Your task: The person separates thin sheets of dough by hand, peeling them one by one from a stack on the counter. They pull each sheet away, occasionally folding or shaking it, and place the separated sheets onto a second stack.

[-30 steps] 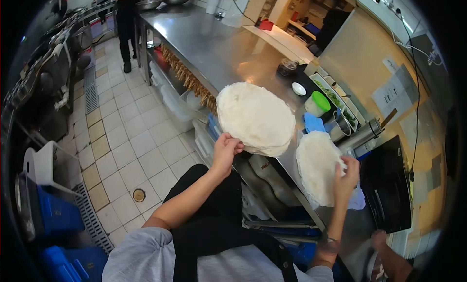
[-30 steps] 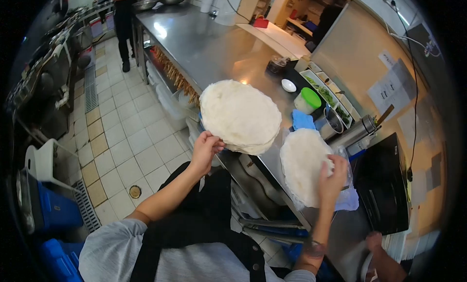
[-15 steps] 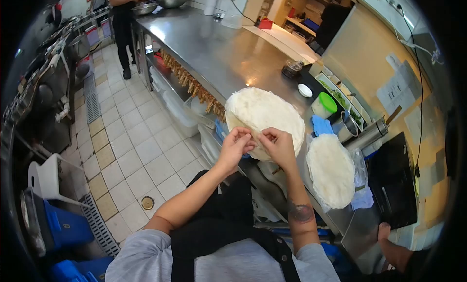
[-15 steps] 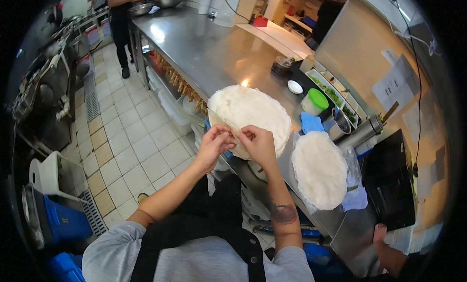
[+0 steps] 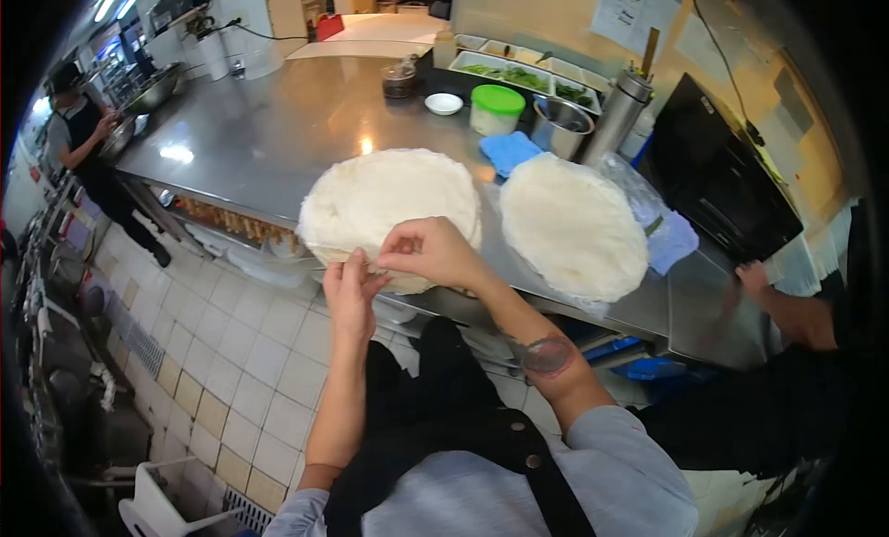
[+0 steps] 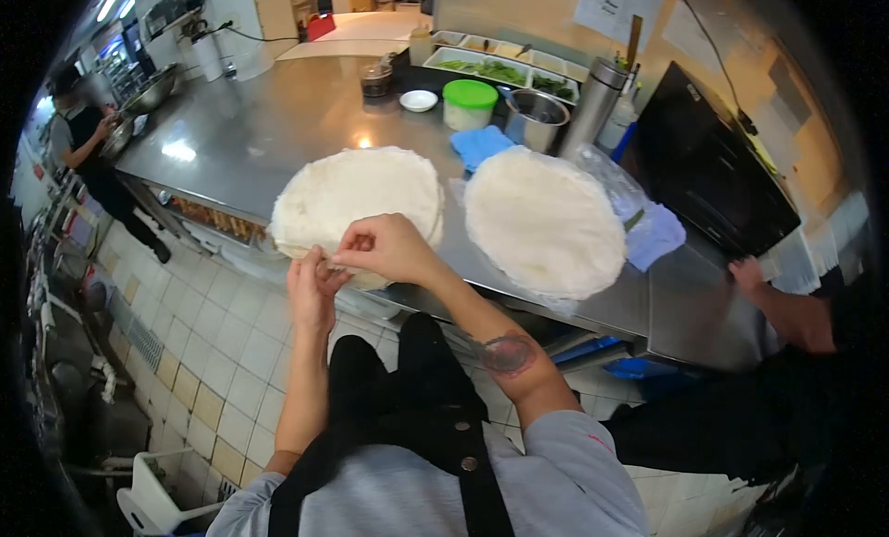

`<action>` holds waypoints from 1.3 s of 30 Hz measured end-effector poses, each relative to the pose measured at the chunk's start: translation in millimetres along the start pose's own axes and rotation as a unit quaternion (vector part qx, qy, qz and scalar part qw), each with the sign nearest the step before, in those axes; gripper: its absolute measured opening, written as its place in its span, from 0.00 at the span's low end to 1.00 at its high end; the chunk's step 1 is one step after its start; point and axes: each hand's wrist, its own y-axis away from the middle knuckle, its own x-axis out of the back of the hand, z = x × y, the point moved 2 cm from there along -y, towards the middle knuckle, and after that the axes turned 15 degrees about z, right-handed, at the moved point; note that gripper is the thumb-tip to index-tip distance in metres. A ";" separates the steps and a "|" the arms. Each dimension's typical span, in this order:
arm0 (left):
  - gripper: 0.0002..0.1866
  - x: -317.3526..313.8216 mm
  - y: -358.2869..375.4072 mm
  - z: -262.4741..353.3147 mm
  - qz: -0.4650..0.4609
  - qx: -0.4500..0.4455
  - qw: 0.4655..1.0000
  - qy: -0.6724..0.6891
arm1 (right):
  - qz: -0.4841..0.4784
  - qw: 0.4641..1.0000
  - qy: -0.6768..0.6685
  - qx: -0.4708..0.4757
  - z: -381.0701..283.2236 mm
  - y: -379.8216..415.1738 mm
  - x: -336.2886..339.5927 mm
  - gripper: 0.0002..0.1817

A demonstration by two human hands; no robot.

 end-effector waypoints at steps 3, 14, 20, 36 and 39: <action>0.14 13.2 -18.2 -8.3 0.001 0.007 1.000 -0.005 | 0.027 0.999 0.033 0.017 5.6 0.9 -5.5 0.08; 0.16 25.8 -25.8 -8.0 -0.035 -0.009 0.996 -0.084 | 0.101 0.994 -0.001 -0.047 21.4 -8.1 -3.2 0.07; 0.10 7.2 -26.6 20.2 0.029 -0.068 0.996 -0.058 | 0.085 0.996 0.018 -0.029 13.6 -3.5 -3.7 0.07; 0.08 13.5 -61.7 28.0 -0.028 -0.158 0.974 -0.159 | 0.161 0.982 0.095 0.015 15.6 -39.7 -12.3 0.13; 0.11 20.7 -64.7 23.3 0.004 -0.143 0.979 -0.145 | 0.220 0.970 0.106 0.002 27.1 -41.1 -12.3 0.13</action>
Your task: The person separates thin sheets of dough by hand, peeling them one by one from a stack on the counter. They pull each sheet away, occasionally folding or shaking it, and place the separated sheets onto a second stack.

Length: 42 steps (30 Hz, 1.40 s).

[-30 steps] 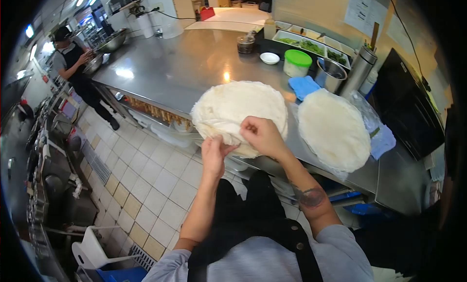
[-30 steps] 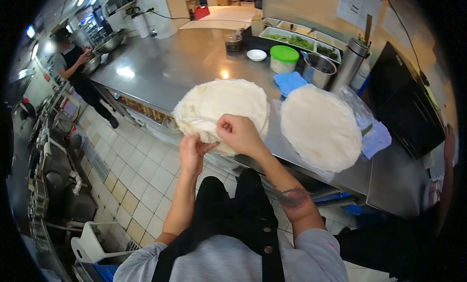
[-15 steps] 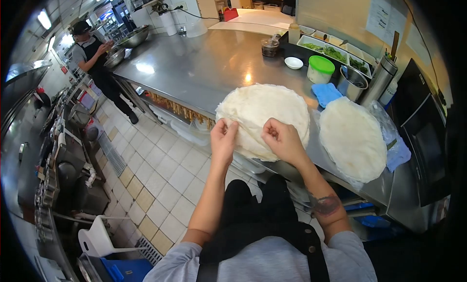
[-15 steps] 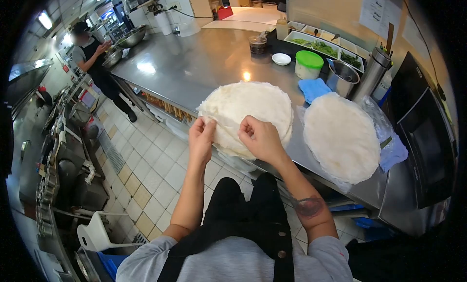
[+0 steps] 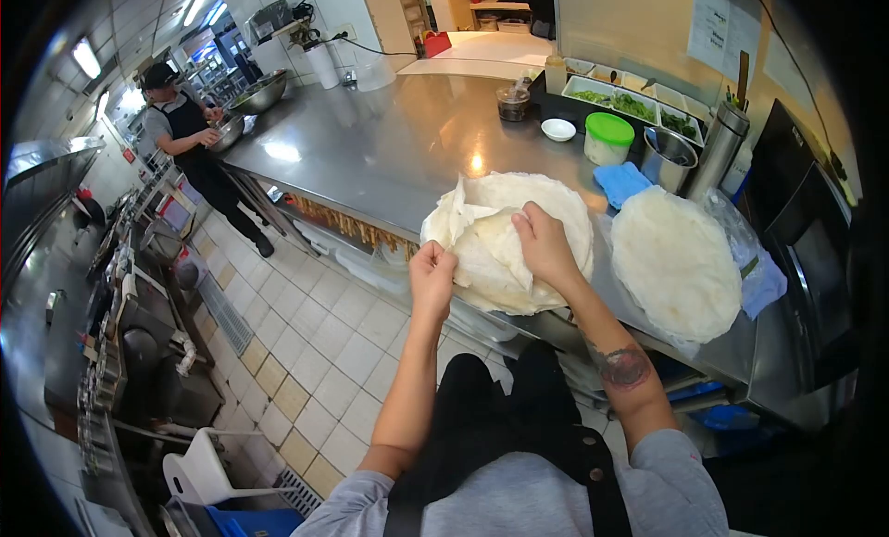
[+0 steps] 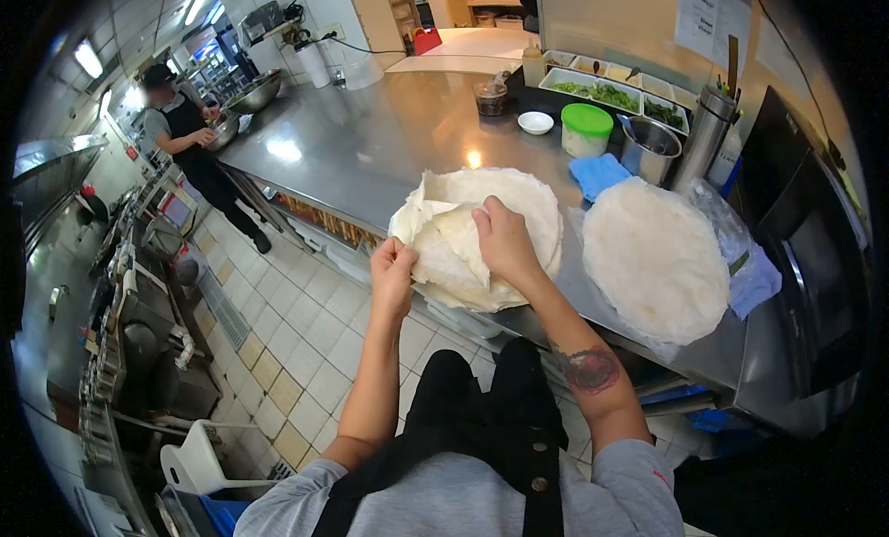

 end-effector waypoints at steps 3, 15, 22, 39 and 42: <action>0.07 3.9 -1.6 -3.6 0.002 0.003 1.000 -0.006 | 0.002 1.000 -0.001 -0.015 2.2 2.2 -0.3 0.13; 0.21 -27.4 -26.3 36.0 0.018 -0.108 0.967 -0.228 | -0.060 0.997 -0.024 0.045 -8.0 11.3 -1.0 0.14; 0.12 -42.6 -14.5 34.2 0.008 -0.172 0.968 -0.183 | -0.084 0.994 -0.036 0.067 -27.4 -10.0 -17.3 0.14; 0.13 -18.4 -45.7 11.8 0.040 -0.171 0.949 -0.262 | 0.045 0.999 0.006 -0.018 -2.1 -9.4 -14.5 0.10; 0.17 -36.2 -43.8 37.2 0.016 -0.244 0.909 -0.336 | 0.014 0.998 -0.048 -0.025 -10.7 -7.5 -13.4 0.11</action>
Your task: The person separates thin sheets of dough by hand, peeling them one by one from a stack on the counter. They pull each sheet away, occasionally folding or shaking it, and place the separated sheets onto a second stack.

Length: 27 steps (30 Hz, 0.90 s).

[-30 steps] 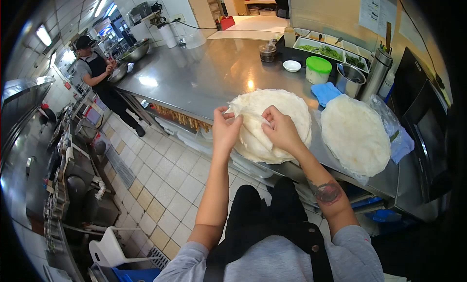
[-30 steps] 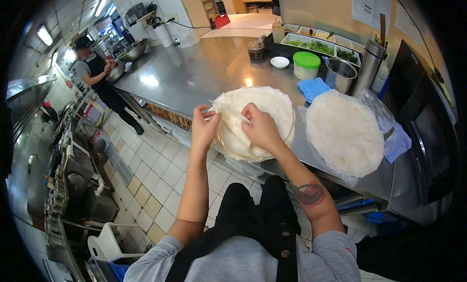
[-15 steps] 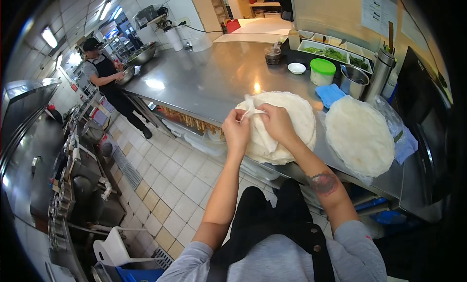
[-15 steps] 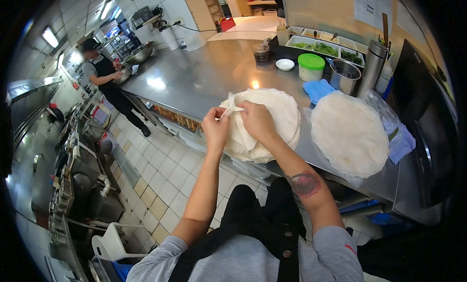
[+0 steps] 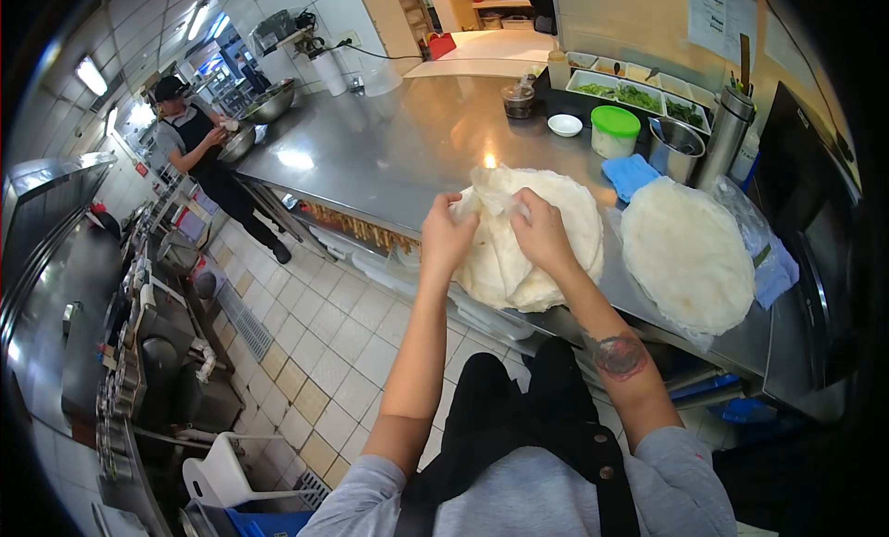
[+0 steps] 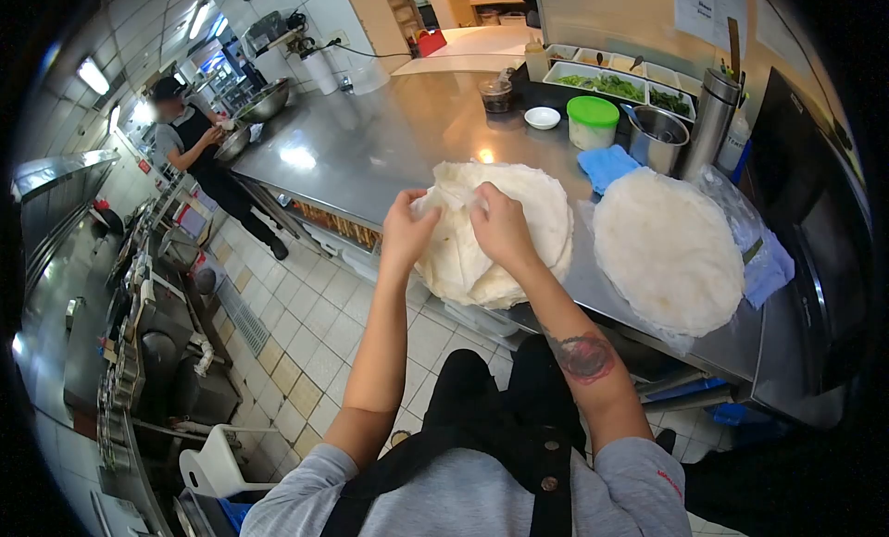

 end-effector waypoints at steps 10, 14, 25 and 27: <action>0.11 -20.4 -8.6 21.2 0.024 -0.010 0.999 -0.019 | 0.112 0.980 -0.152 -0.069 35.2 -12.7 -6.7 0.13; 0.09 -10.5 -10.5 4.1 0.025 0.023 0.999 -0.018 | 0.185 0.913 -0.302 -0.204 49.1 -17.9 -5.4 0.16; 0.14 -19.8 -16.8 20.3 -0.033 -0.148 0.988 -0.042 | 0.096 0.990 -0.094 0.031 4.2 -2.9 -0.6 0.13; 0.13 -25.2 -17.9 32.5 -0.065 -0.112 0.990 -0.053 | 0.074 0.993 -0.090 0.010 2.4 -2.8 0.1 0.14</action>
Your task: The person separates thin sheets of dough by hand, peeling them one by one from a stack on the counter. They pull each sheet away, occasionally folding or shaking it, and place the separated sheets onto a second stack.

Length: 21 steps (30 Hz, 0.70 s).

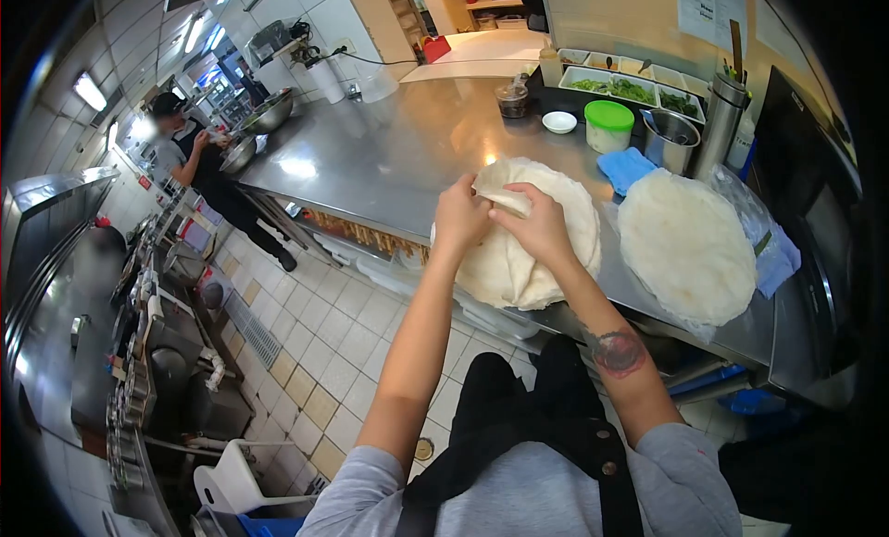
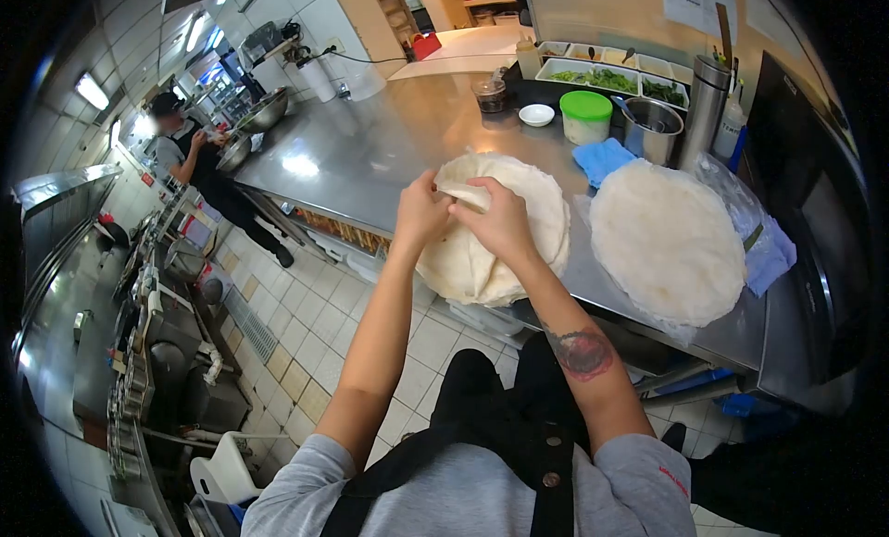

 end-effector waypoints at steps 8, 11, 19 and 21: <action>0.09 -5.5 0.9 -10.2 0.059 0.059 0.996 0.021 | 0.159 0.983 -0.028 -0.085 20.6 -11.6 16.7 0.16; 0.10 4.0 -3.2 -32.2 0.036 0.109 0.993 0.011 | 0.261 0.931 -0.152 -0.207 31.1 -16.8 21.1 0.21; 0.14 6.1 -6.6 -41.2 -0.052 0.119 0.991 0.027 | 0.120 0.939 -0.220 -0.235 43.5 -13.3 9.6 0.21; 0.17 2.2 -7.3 -39.5 -0.034 0.082 0.994 0.060 | 0.073 0.917 -0.287 -0.269 23.6 -9.5 10.2 0.22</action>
